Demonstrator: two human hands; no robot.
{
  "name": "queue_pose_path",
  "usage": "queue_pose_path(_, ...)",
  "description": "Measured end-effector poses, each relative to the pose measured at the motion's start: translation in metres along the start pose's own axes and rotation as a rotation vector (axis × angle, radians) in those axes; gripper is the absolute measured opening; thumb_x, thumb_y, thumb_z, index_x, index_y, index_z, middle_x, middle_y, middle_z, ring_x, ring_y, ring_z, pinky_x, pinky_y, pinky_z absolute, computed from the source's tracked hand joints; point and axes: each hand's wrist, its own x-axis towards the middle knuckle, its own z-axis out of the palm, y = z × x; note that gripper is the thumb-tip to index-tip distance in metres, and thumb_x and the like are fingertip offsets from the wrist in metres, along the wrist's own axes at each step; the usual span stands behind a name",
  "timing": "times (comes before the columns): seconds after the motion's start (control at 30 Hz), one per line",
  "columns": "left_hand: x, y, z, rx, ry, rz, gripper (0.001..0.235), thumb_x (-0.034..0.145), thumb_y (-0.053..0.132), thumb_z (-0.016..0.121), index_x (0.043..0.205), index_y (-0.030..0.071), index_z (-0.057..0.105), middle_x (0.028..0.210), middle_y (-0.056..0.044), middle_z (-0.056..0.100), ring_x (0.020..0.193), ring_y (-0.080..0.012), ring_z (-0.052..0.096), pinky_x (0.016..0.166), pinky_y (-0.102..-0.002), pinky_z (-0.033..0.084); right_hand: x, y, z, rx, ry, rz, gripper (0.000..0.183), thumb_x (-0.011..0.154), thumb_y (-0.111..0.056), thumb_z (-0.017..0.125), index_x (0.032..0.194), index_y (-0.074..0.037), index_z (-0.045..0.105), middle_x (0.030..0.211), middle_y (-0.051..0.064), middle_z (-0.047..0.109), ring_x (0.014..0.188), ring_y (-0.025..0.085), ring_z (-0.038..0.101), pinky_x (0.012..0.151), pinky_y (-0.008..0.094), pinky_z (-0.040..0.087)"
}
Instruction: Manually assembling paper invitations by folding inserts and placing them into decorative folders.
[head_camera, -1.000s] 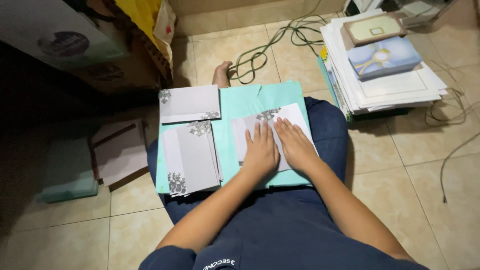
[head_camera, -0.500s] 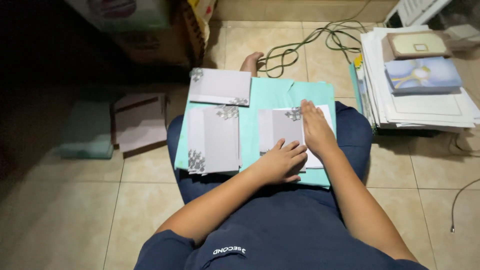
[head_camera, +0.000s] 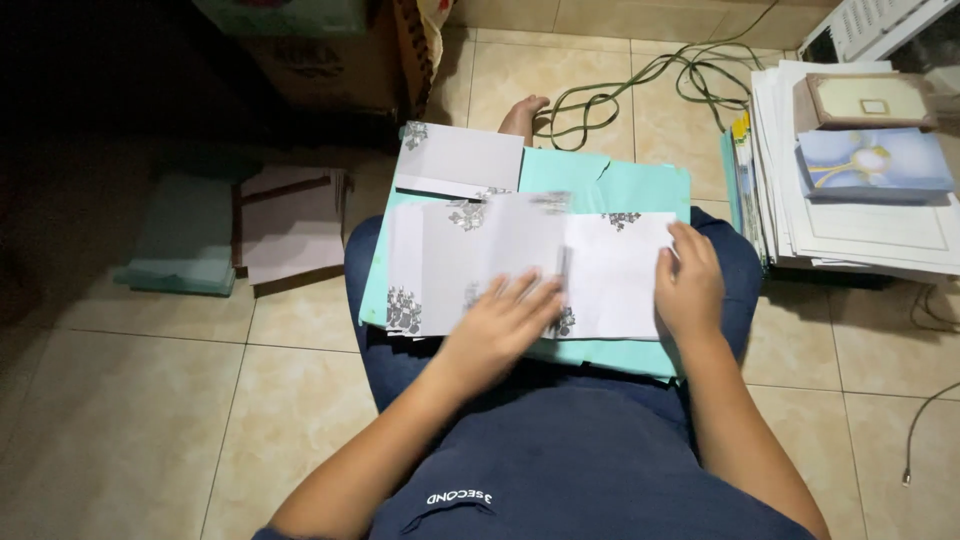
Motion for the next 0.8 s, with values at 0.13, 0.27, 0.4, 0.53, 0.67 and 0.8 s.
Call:
queue_pose_path(0.13,-0.056,-0.031,-0.007,0.063,-0.054,-0.125,0.044,0.097,0.007,0.058,0.141,0.01,0.059,0.141,-0.015,0.062,0.129,-0.0378,0.059,0.101,-0.053,0.047,-0.026,0.014,-0.012,-0.059,-0.107,0.159,0.039,0.104,-0.029,0.063,0.137,-0.008,0.065,0.132,0.012,0.062,0.127,0.033,0.057,0.11,0.046,0.044)
queue_pose_path(0.27,-0.081,-0.044,-0.008,-0.008,-0.268,-0.226,0.063,0.082,0.008,0.055,0.145,0.014,0.054,0.147,-0.01,0.056,0.136,-0.0349,0.051,0.109,-0.053,0.038,-0.035,0.016,-0.012,-0.134,-0.255,0.326,0.074,0.092,-0.061,0.068,0.14,-0.005,0.063,0.128,0.011,0.059,0.12,0.032,0.058,0.098,0.047,0.049)
queue_pose_path(0.4,-0.056,-0.045,-0.003,-0.108,-0.138,-0.22,0.053,0.09,0.038,0.057,0.137,0.015,0.062,0.133,-0.009,0.067,0.125,-0.0313,0.062,0.108,-0.051,0.039,-0.031,-0.002,-0.02,-0.089,-0.308,0.449,0.083,0.086,-0.057,0.077,0.142,0.001,0.059,0.126,0.019,0.059,0.119,0.04,0.058,0.098,0.053,0.049)
queue_pose_path(0.53,0.005,-0.026,0.046,-0.197,0.008,-0.196,0.043,0.094,0.022,0.055,0.134,0.01,0.065,0.134,-0.011,0.067,0.126,-0.0335,0.063,0.106,-0.049,0.043,-0.03,-0.003,-0.022,-0.096,-0.318,0.481,0.084,0.084,-0.06,0.078,0.14,0.0,0.061,0.123,0.019,0.06,0.117,0.042,0.059,0.096,0.056,0.049)
queue_pose_path(0.67,0.055,0.005,0.107,-0.223,-0.124,-0.247,0.044,0.094,0.022,0.061,0.134,0.006,0.062,0.14,-0.021,0.058,0.136,-0.0434,0.049,0.11,-0.06,0.037,-0.031,-0.003,-0.019,-0.121,-0.32,0.478,0.075,0.083,-0.054,0.079,0.137,-0.005,0.064,0.12,0.015,0.06,0.115,0.041,0.061,0.094,0.054,0.051)
queue_pose_path(0.8,0.064,0.02,0.125,-0.18,-0.524,-0.327,0.062,0.099,0.039,0.039,0.152,0.007,0.045,0.16,-0.023,0.039,0.152,-0.04,0.029,0.123,-0.059,0.019,-0.034,-0.013,-0.022,-0.112,-0.284,0.436,0.073,0.085,-0.051,0.078,0.138,-0.004,0.061,0.121,0.016,0.058,0.116,0.042,0.06,0.096,0.054,0.05)
